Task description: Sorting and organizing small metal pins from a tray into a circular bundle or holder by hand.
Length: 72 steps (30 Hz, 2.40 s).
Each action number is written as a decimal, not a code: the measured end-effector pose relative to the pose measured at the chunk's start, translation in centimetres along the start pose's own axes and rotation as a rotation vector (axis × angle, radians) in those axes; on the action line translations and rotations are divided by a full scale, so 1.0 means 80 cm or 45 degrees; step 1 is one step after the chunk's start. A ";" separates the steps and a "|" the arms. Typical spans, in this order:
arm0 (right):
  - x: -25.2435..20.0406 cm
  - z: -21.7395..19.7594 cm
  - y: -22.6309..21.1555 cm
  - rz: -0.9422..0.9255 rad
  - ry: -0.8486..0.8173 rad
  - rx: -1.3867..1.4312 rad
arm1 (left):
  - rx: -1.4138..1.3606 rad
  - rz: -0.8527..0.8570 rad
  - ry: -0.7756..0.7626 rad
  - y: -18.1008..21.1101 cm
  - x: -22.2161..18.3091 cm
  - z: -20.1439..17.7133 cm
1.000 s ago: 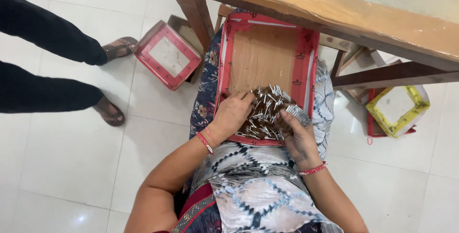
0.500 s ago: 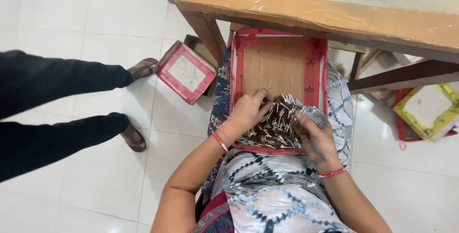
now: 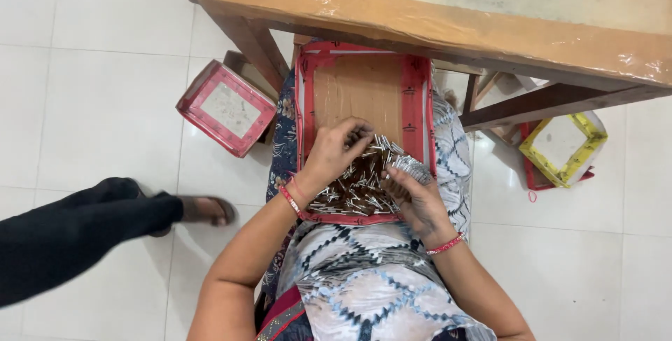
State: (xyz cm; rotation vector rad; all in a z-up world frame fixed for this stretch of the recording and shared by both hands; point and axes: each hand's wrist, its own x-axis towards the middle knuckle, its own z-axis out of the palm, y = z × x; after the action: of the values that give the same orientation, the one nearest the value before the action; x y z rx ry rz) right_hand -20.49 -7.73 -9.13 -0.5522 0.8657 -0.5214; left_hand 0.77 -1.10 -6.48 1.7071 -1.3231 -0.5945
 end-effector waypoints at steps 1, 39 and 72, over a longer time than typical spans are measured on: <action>-0.002 0.010 -0.001 0.053 -0.017 -0.004 | -0.076 0.081 0.078 0.017 -0.009 -0.007; 0.009 0.002 0.016 0.143 -0.306 0.014 | -0.287 0.122 -0.033 0.065 -0.032 -0.032; 0.028 -0.010 0.007 -0.003 0.021 0.001 | 0.614 0.501 -0.184 -0.032 -0.005 0.003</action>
State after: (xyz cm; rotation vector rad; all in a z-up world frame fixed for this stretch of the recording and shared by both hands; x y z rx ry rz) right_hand -19.81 -8.88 -11.16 -0.5488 0.8805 -0.5288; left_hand 1.80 -0.64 -8.85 1.7194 -1.9645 -0.1771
